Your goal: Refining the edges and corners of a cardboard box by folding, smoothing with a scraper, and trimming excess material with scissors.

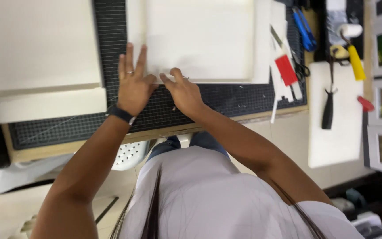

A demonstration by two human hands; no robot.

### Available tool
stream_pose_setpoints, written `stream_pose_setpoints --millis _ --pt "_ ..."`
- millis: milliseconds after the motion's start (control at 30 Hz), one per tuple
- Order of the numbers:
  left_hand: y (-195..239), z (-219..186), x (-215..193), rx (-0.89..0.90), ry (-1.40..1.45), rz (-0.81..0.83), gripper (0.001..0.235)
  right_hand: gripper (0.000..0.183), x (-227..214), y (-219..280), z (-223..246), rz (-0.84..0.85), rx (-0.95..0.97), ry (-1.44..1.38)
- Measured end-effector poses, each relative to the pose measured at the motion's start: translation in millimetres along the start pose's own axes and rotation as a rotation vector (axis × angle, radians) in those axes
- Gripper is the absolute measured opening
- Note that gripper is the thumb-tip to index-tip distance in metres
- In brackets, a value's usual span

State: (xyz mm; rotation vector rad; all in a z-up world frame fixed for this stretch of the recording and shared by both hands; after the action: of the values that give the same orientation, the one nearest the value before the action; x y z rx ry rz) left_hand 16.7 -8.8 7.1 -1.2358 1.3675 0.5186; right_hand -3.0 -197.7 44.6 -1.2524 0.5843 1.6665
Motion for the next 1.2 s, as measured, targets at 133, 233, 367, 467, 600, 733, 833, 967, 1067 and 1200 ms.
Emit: stream_pose_setpoints --millis 133,233,367,467,600,733,833,967,1067,1200 --pt "4 2 -5 0.012 0.065 0.049 0.047 0.038 -21 69 -89 -0.153 0.148 0.059" --pt "7 7 -7 0.065 0.047 -0.021 0.026 0.037 -48 111 -154 -0.323 0.226 0.227" --pt "11 24 16 0.144 -0.054 -0.023 0.029 0.026 -55 127 -200 -0.346 0.100 0.349" --pt "10 33 35 0.200 -0.118 0.018 0.022 0.022 -57 129 -213 -0.302 0.052 0.377" --pt "0 21 14 0.219 -0.129 0.074 0.013 0.025 -61 125 -226 -0.243 -0.044 0.355" --pt "0 16 9 0.210 -0.196 0.096 0.013 0.031 -75 122 -226 -0.115 -0.083 0.392" --pt "2 12 5 0.196 -0.255 0.134 0.021 0.048 -91 117 -213 -0.036 -0.114 0.378" --pt "1 2 -3 0.198 -0.305 0.095 0.024 0.055 -103 108 -209 0.037 -0.132 0.416" --pt "5 -13 -3 0.188 -0.279 0.090 0.029 0.059 -116 85 -213 0.081 -0.108 0.402" --pt "16 -26 -5 0.147 -0.295 0.094 0.045 0.049 -108 73 -255 -0.055 -0.002 0.111"
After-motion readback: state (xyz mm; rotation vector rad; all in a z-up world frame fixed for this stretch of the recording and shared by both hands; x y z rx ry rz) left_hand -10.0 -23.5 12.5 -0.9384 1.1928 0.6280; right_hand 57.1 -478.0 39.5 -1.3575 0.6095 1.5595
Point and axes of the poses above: each hand's wrist, its own y-axis away from the middle knuckle, its own x-axis out of the palm, z = x × y, the point moved 1 cm from there along -y, towards the middle knuckle, and after that the axes turned 2 degrees about -z, right-handed, at the moved point
